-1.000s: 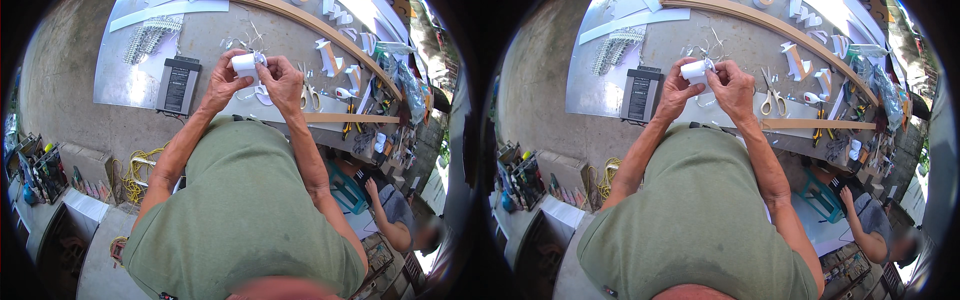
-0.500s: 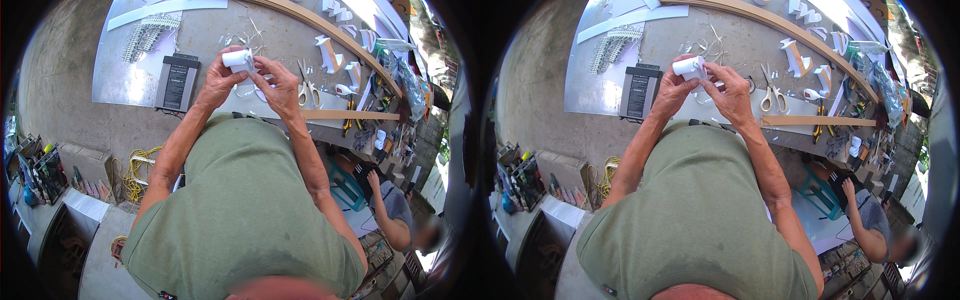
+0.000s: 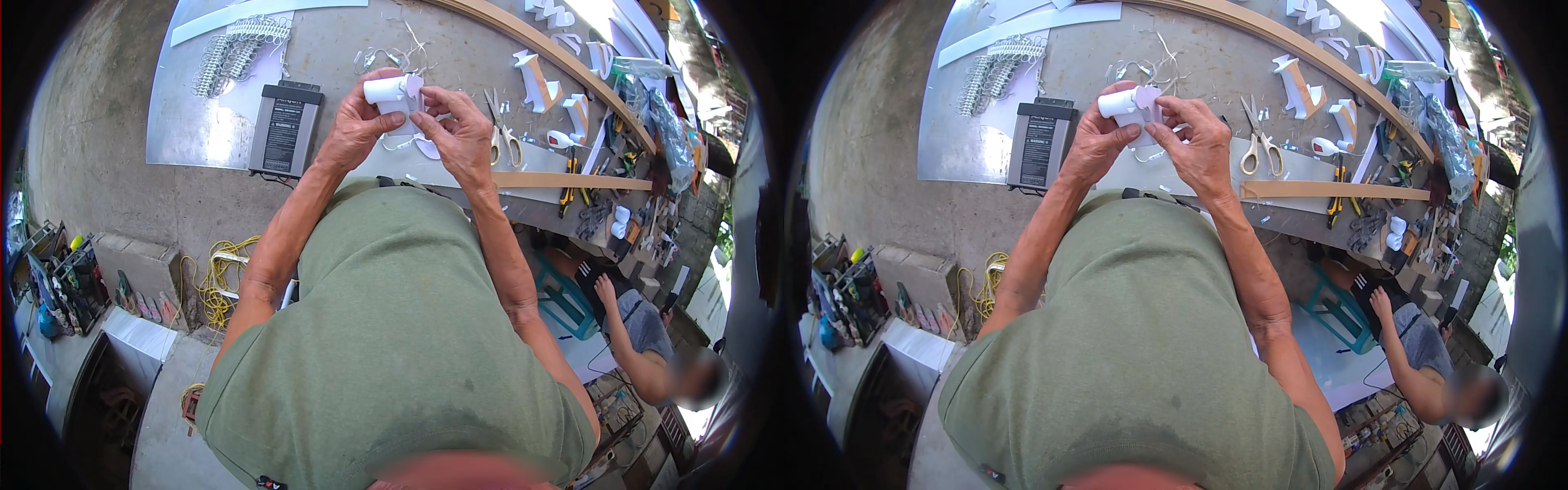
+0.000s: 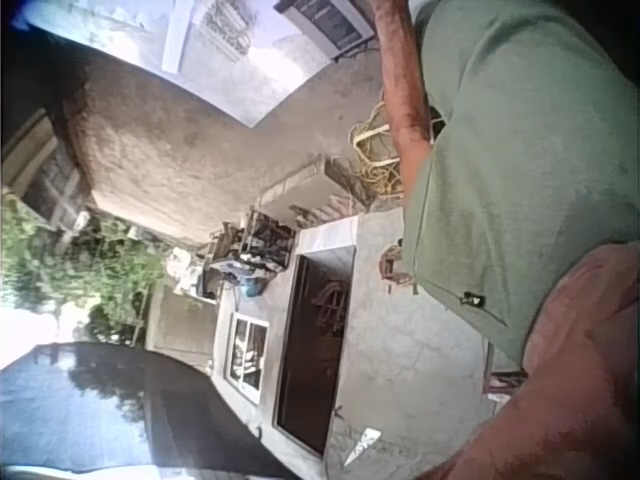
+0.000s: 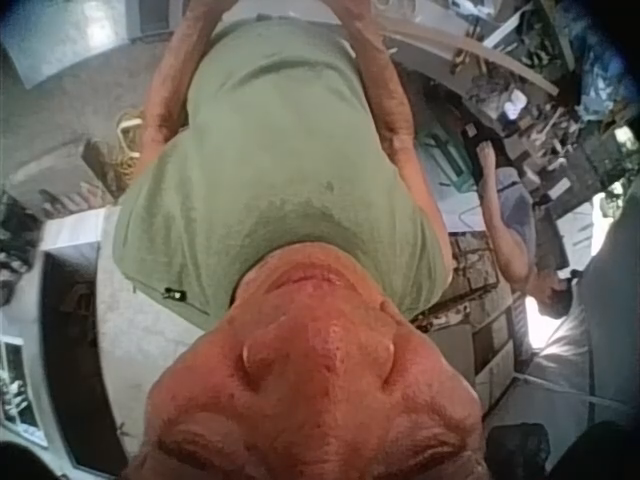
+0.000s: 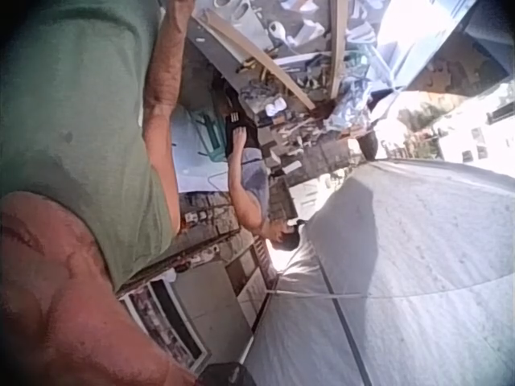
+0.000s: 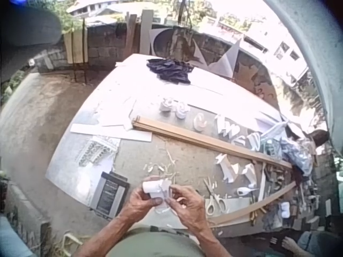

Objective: Assembling and wiring LED components into a sign letter shell.

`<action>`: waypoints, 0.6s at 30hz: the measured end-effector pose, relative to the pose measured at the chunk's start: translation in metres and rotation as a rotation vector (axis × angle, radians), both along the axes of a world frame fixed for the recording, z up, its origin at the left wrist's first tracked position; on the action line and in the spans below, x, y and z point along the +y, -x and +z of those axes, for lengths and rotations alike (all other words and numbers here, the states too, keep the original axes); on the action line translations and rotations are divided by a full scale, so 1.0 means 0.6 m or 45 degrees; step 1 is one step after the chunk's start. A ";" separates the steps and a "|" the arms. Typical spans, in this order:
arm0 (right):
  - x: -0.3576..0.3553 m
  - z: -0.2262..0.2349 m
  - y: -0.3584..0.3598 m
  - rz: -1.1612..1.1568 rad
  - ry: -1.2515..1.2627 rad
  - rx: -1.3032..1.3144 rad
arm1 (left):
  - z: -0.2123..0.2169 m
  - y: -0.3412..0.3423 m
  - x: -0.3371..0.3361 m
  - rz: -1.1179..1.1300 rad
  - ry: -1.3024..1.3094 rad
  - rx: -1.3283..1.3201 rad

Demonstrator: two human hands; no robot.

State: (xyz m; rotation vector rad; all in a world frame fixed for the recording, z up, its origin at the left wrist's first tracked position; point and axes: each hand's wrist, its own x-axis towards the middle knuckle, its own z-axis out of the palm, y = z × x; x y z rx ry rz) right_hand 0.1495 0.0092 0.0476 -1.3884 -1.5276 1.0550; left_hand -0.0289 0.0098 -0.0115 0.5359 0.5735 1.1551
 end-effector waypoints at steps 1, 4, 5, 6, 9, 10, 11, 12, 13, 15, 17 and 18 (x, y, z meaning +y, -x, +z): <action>0.000 0.000 0.001 -0.006 -0.013 -0.006 | 0.000 0.000 0.001 0.007 -0.008 0.007; -0.001 -0.003 0.001 -0.004 -0.036 -0.016 | 0.004 -0.002 0.000 0.035 -0.009 -0.003; -0.002 -0.005 0.001 -0.004 -0.036 -0.016 | 0.004 -0.001 0.000 0.036 -0.010 -0.003; -0.003 -0.007 -0.001 0.009 -0.039 -0.001 | 0.005 -0.001 -0.001 0.032 -0.012 -0.005; -0.003 -0.012 -0.001 0.038 -0.054 0.075 | 0.010 -0.001 -0.001 0.031 -0.004 -0.026; -0.004 -0.013 -0.001 0.052 -0.064 0.135 | 0.011 -0.001 -0.001 0.033 0.007 -0.047; -0.005 -0.014 -0.002 0.054 -0.063 0.136 | 0.012 0.000 -0.002 0.035 0.008 -0.046; -0.005 -0.015 -0.003 0.070 -0.075 0.127 | 0.012 0.000 -0.002 0.031 -0.006 -0.026; -0.006 -0.015 -0.004 0.085 -0.088 0.119 | 0.012 0.000 -0.002 0.026 -0.022 -0.007; -0.007 -0.017 -0.005 0.094 -0.096 0.148 | 0.009 0.003 -0.002 0.016 -0.045 0.007; -0.009 -0.019 -0.006 0.101 -0.103 0.177 | 0.008 0.004 -0.003 0.004 -0.068 0.023; -0.010 -0.020 -0.007 0.100 -0.110 0.195 | 0.008 0.004 -0.003 -0.001 -0.094 0.051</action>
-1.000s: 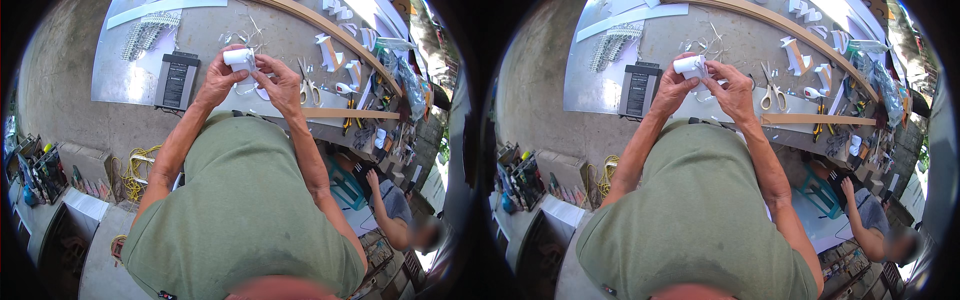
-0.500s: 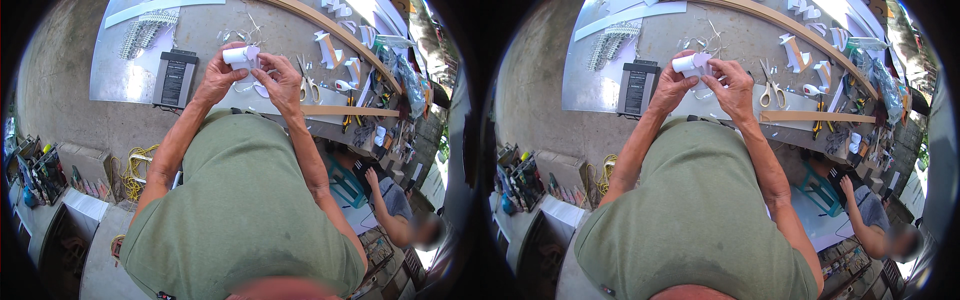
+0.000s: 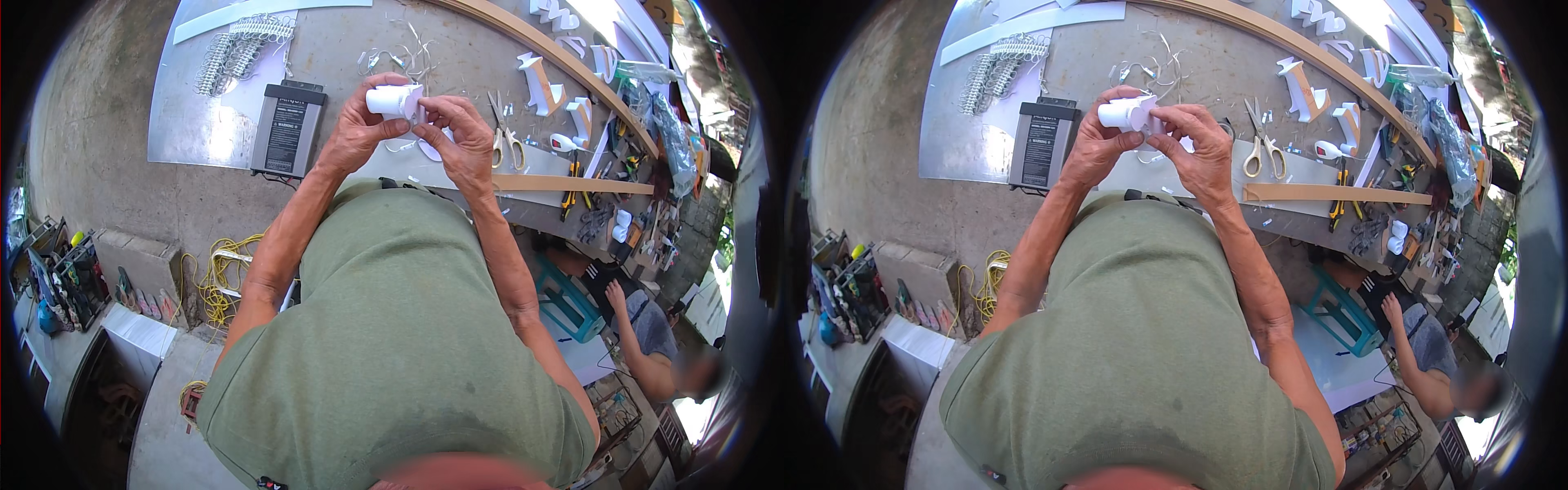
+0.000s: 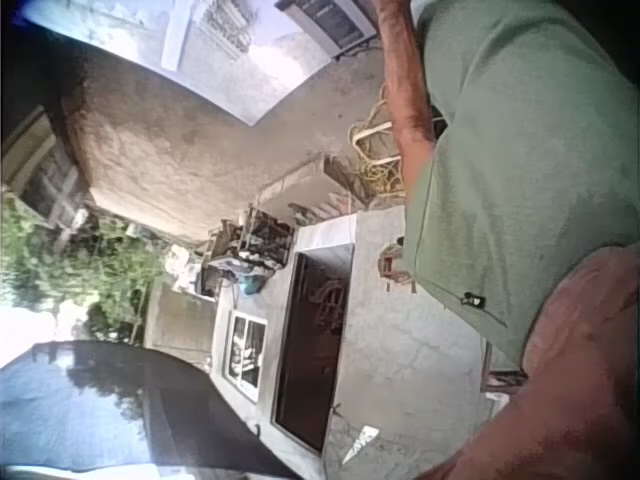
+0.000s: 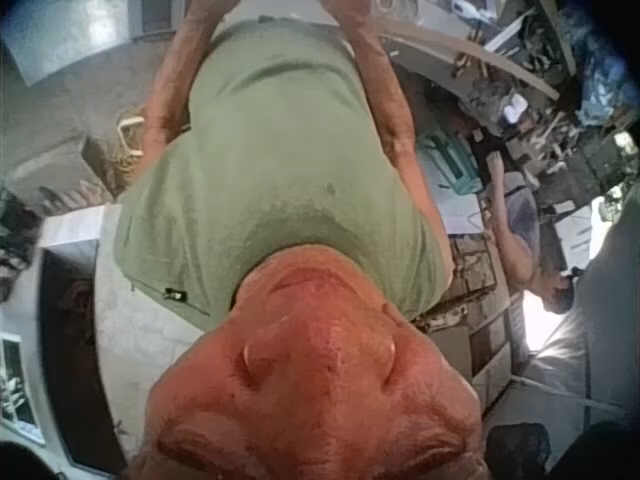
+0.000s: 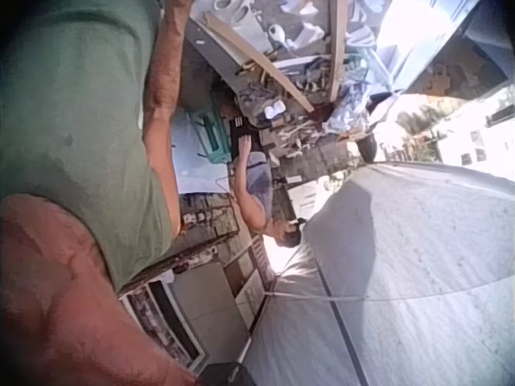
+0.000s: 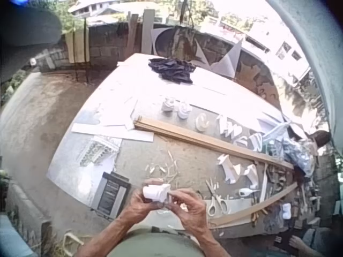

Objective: Assembling and wiring LED components into a sign letter shell.

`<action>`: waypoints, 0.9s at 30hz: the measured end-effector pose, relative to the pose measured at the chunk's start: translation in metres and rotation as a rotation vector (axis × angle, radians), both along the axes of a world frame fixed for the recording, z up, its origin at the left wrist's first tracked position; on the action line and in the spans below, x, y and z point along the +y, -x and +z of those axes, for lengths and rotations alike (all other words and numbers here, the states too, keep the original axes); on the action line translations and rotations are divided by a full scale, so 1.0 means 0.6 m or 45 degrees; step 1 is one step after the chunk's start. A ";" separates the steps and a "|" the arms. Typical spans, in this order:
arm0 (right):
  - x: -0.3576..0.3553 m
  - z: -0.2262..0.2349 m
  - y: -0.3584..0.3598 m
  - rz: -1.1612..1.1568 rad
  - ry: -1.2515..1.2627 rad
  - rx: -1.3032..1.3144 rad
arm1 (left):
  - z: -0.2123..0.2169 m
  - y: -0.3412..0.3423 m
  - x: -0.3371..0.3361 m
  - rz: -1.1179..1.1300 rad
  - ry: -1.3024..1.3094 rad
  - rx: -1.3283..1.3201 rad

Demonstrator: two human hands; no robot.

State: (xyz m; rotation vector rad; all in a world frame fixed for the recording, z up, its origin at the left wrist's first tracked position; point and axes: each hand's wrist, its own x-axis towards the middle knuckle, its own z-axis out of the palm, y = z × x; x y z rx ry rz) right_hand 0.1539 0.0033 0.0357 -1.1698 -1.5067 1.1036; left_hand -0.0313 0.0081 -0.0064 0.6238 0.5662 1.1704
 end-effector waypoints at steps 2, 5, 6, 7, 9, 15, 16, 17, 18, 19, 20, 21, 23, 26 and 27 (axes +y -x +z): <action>-0.002 -0.003 -0.001 -0.006 -0.006 0.019 | 0.004 0.001 0.001 -0.010 -0.026 0.029; -0.008 -0.005 0.000 -0.001 -0.018 0.102 | 0.018 0.004 0.001 -0.078 -0.028 0.120; -0.009 -0.002 0.001 -0.013 -0.051 0.104 | 0.023 0.002 0.002 -0.091 -0.091 0.104; -0.010 0.003 0.003 -0.023 -0.083 0.106 | 0.027 0.001 0.003 -0.103 -0.154 0.088; -0.012 0.012 0.006 -0.043 -0.113 0.044 | 0.032 -0.005 0.004 -0.091 -0.173 0.039; -0.009 0.035 0.010 -0.097 -0.320 -0.192 | 0.061 -0.013 0.002 -0.007 -0.083 0.124; -0.009 0.037 0.011 -0.103 -0.393 -0.230 | 0.063 -0.014 0.002 0.024 -0.077 0.104; -0.007 0.041 0.011 -0.106 -0.394 -0.226 | 0.061 -0.014 0.002 0.055 -0.083 0.116; -0.005 0.046 0.011 -0.095 -0.457 -0.271 | 0.062 -0.015 0.004 0.053 -0.085 0.121; -0.005 0.048 0.011 -0.084 -0.518 -0.318 | 0.065 -0.015 0.003 0.065 -0.099 0.124; -0.007 0.049 0.012 -0.086 -0.519 -0.314 | 0.067 -0.016 0.002 0.078 -0.114 0.127; -0.008 0.049 0.013 -0.086 -0.529 -0.316 | 0.071 -0.016 0.002 0.083 -0.101 0.100; -0.010 0.052 0.014 -0.079 -0.563 -0.319 | 0.068 -0.014 0.003 0.094 -0.159 0.156; -0.008 0.054 0.012 -0.056 -0.607 -0.359 | 0.081 -0.014 0.005 0.112 -0.165 0.222; -0.005 0.051 0.012 -0.056 -0.596 -0.358 | 0.082 -0.013 0.008 0.108 -0.171 0.258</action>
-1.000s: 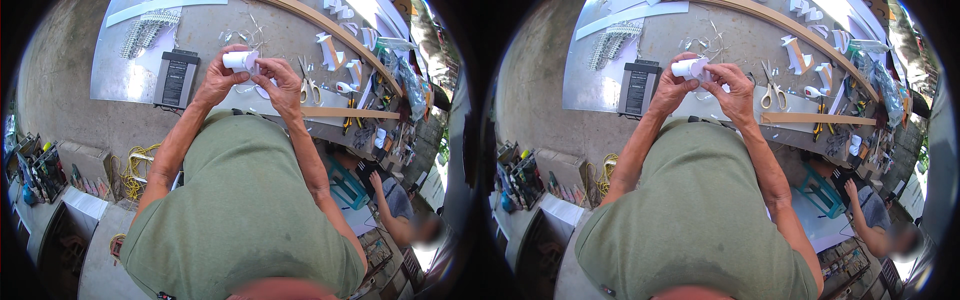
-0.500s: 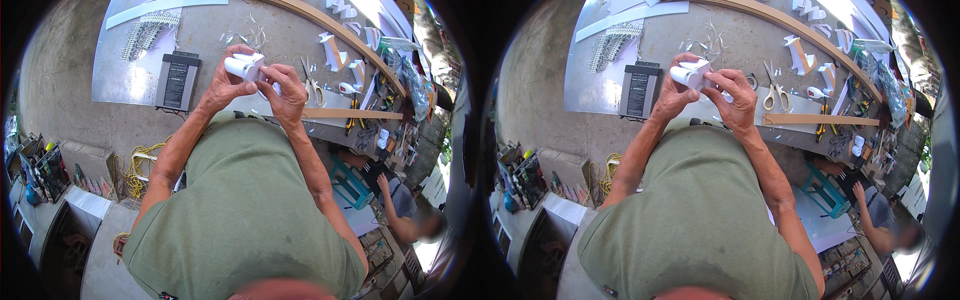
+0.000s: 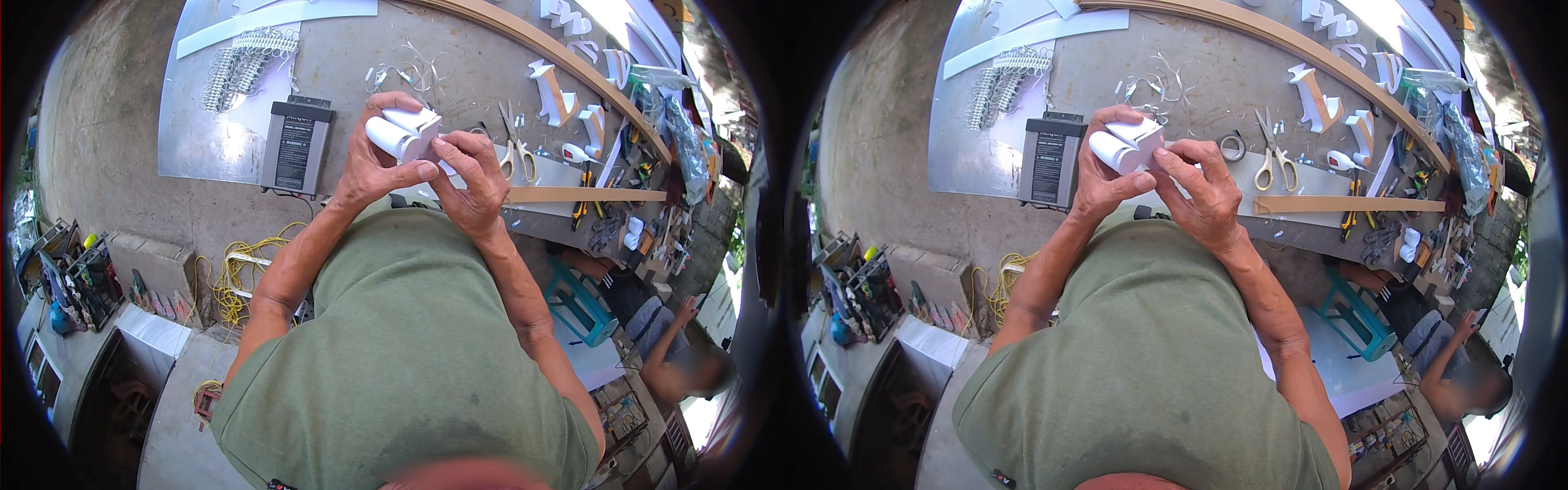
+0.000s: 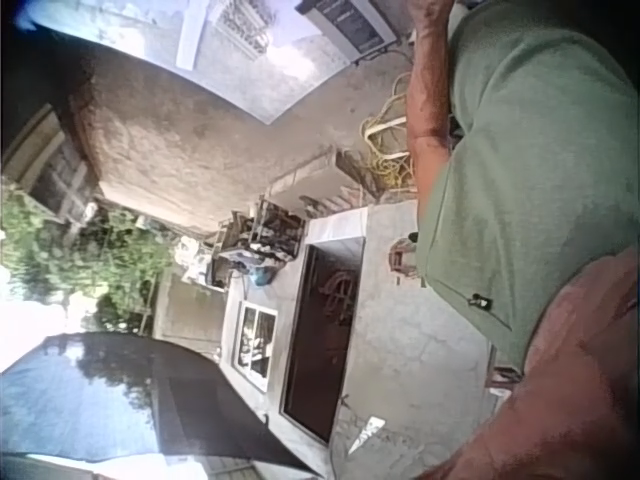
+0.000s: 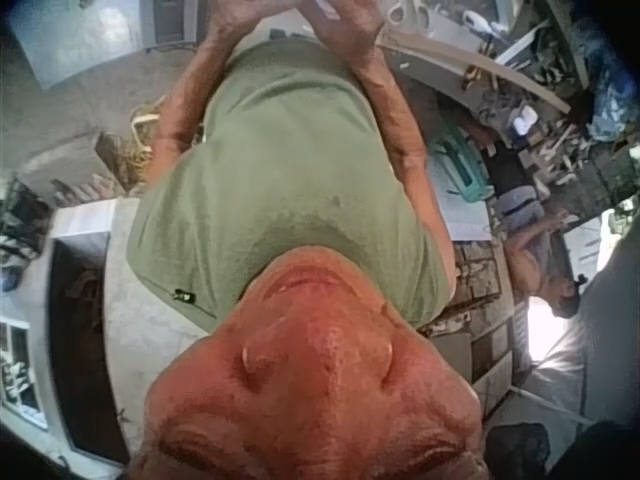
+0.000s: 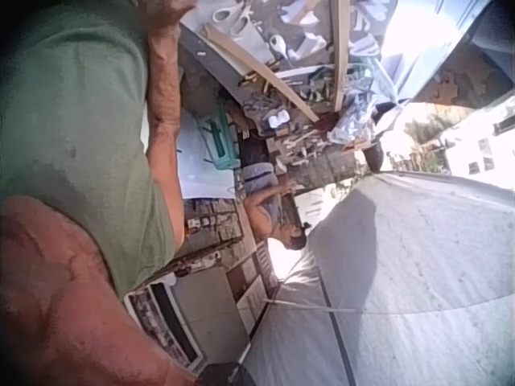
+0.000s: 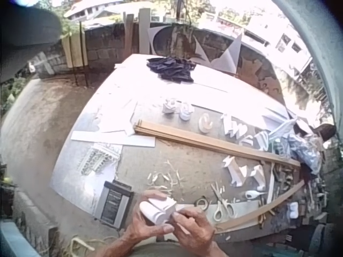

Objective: Assembling and wiring LED components into a sign letter shell.

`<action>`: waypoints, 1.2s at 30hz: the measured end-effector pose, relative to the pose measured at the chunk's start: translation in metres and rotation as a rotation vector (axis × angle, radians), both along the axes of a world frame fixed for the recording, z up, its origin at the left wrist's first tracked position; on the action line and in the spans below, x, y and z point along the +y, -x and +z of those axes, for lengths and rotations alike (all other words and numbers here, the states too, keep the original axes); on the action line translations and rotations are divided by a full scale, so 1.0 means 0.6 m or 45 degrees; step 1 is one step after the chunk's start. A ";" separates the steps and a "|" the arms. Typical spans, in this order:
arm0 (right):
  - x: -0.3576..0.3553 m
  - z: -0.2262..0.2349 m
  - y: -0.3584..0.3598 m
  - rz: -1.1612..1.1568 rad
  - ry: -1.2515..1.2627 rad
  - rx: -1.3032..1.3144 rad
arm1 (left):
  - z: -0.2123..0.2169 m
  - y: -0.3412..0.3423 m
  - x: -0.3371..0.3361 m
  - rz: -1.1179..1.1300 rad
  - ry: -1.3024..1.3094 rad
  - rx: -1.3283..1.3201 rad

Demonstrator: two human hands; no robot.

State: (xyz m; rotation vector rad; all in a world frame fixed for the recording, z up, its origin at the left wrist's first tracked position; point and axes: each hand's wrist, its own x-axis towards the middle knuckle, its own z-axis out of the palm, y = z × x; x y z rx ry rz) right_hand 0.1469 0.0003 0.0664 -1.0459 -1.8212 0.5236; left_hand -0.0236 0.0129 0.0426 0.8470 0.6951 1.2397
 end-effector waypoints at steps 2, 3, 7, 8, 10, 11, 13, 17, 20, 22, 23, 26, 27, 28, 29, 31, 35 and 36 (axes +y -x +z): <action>-0.002 -0.004 0.000 -0.008 0.009 0.035 | 0.001 0.003 -0.002 0.001 -0.010 0.038; -0.003 -0.005 0.001 -0.007 0.014 0.036 | -0.001 0.005 -0.001 -0.017 -0.014 0.039; 0.001 -0.005 0.000 -0.006 0.030 0.023 | 0.002 0.007 0.005 -0.050 0.012 0.055; 0.002 -0.006 0.000 -0.012 0.038 0.009 | 0.001 0.007 0.006 -0.048 0.015 0.056; 0.004 -0.005 -0.006 0.030 0.050 0.008 | -0.002 0.006 0.008 -0.034 -0.005 0.051; 0.005 -0.004 -0.010 0.070 0.059 0.006 | -0.003 0.008 0.008 -0.032 -0.001 0.051; 0.004 0.006 -0.019 0.096 0.053 0.006 | -0.004 0.017 0.009 -0.076 -0.008 0.025; -0.002 0.010 -0.036 0.037 0.142 0.104 | -0.002 0.028 0.004 -0.143 -0.104 0.155; -0.006 0.023 -0.037 0.041 0.390 0.234 | 0.005 0.025 0.001 -0.186 -0.151 0.184; -0.002 0.032 -0.038 0.036 0.516 0.301 | 0.012 0.021 0.001 -0.231 -0.219 0.182; 0.003 0.036 -0.040 0.098 0.463 0.262 | 0.013 0.021 0.001 -0.238 -0.213 0.181; 0.006 0.045 -0.047 0.181 0.393 0.195 | 0.018 0.021 0.006 -0.231 -0.377 0.201; 0.007 0.048 -0.049 0.211 0.372 0.167 | 0.019 0.020 0.007 -0.239 -0.372 0.200; 0.006 0.051 -0.049 0.202 0.375 0.170 | 0.017 0.022 0.009 -0.290 -0.426 0.187; 0.005 0.055 -0.050 0.202 0.365 0.176 | 0.019 0.022 0.012 -0.341 -0.480 0.175; 0.004 0.059 -0.052 0.195 0.359 0.183 | 0.030 0.021 0.013 -0.363 -0.479 0.192; 0.004 0.059 -0.059 0.210 0.362 0.205 | 0.036 0.017 0.011 -0.402 -0.496 0.181; 0.004 0.058 -0.061 0.217 0.338 0.192 | 0.037 0.016 0.011 -0.403 -0.488 0.183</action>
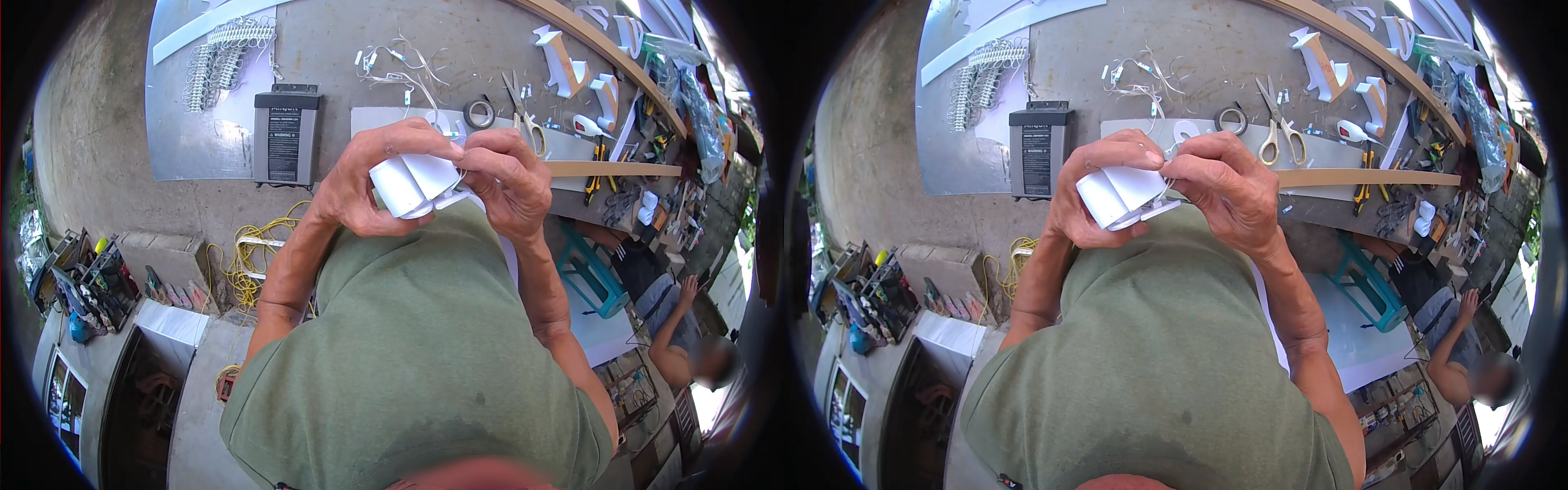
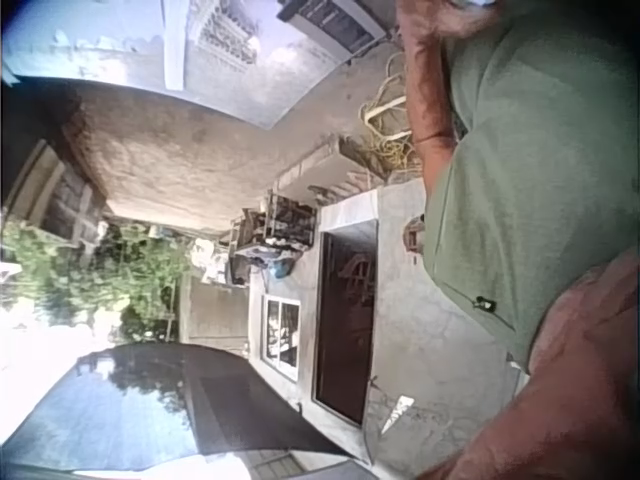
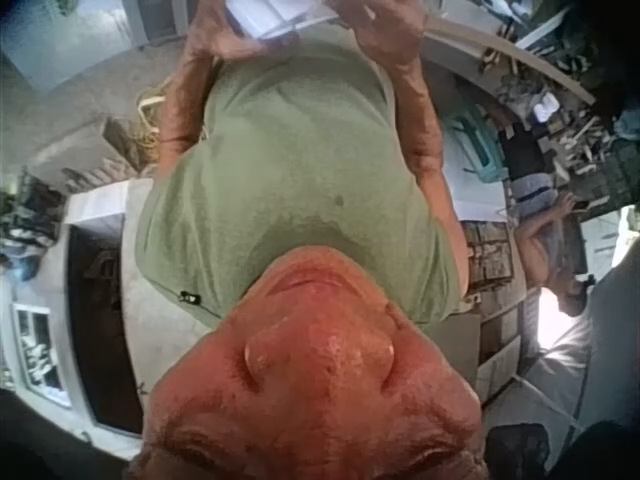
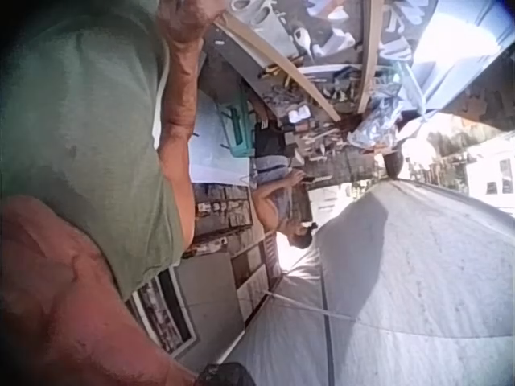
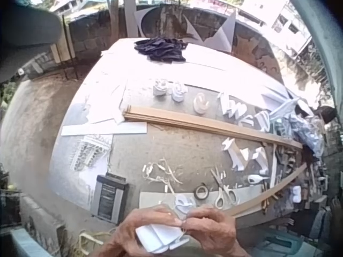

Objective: Assembling and wiring LED components into a sign letter shell.

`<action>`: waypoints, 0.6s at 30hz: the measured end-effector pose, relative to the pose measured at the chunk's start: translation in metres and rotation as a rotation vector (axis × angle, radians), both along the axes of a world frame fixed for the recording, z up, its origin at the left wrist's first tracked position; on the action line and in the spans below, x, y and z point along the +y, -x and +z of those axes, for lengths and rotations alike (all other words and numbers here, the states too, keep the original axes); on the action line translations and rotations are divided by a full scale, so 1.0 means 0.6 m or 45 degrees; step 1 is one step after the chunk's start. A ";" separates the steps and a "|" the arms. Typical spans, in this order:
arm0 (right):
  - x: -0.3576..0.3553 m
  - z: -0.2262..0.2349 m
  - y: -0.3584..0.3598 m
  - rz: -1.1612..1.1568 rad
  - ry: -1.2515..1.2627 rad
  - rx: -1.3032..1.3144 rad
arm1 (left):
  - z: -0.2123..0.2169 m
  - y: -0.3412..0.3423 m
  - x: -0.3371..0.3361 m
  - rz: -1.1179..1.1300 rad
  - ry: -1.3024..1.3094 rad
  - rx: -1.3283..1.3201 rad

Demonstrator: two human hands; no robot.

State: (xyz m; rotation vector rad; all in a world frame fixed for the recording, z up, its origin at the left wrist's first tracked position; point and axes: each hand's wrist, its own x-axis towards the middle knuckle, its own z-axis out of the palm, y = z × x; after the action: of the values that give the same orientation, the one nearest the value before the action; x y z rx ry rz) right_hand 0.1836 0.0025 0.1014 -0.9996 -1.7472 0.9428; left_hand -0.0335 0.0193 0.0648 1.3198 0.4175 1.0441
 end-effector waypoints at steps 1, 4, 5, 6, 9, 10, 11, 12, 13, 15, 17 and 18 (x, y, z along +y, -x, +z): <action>0.000 0.001 -0.001 -0.002 0.004 0.000 | -0.001 -0.001 0.000 -0.002 0.004 0.000; -0.001 0.003 -0.005 -0.006 -0.006 -0.027 | -0.006 -0.003 0.003 0.008 -0.018 -0.019; -0.001 0.003 -0.006 0.000 -0.008 -0.024 | -0.010 -0.003 0.005 0.021 -0.027 -0.003; 0.000 0.002 -0.006 0.006 -0.010 -0.021 | -0.013 -0.002 0.005 0.035 -0.036 0.013; 0.004 -0.004 -0.007 -0.014 -0.035 -0.036 | -0.012 -0.001 -0.008 0.068 0.398 0.016; 0.006 -0.003 -0.006 -0.011 -0.034 -0.036 | -0.014 0.002 -0.008 0.042 0.479 0.021; 0.009 0.001 -0.006 0.022 0.116 -0.014 | -0.018 0.001 -0.009 0.045 0.479 0.021; 0.011 0.003 -0.006 0.055 0.266 0.007 | -0.023 -0.001 -0.011 0.059 0.572 -0.043; 0.012 0.001 -0.004 0.055 0.266 0.008 | -0.028 -0.002 -0.010 0.069 0.664 -0.108; 0.015 -0.003 0.001 0.058 0.290 0.010 | -0.029 -0.001 -0.006 0.034 0.640 -0.112; 0.017 -0.011 -0.001 0.056 0.314 -0.015 | -0.021 -0.004 -0.006 0.043 0.697 -0.081; 0.017 -0.015 -0.001 0.051 0.338 -0.042 | -0.026 -0.004 -0.007 -0.009 0.759 -0.124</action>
State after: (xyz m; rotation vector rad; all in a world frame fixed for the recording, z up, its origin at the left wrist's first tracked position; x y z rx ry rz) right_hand 0.1843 0.0125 0.0923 -1.1571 -1.7036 1.2131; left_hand -0.0309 0.0149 0.0491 0.7359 0.5944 0.8798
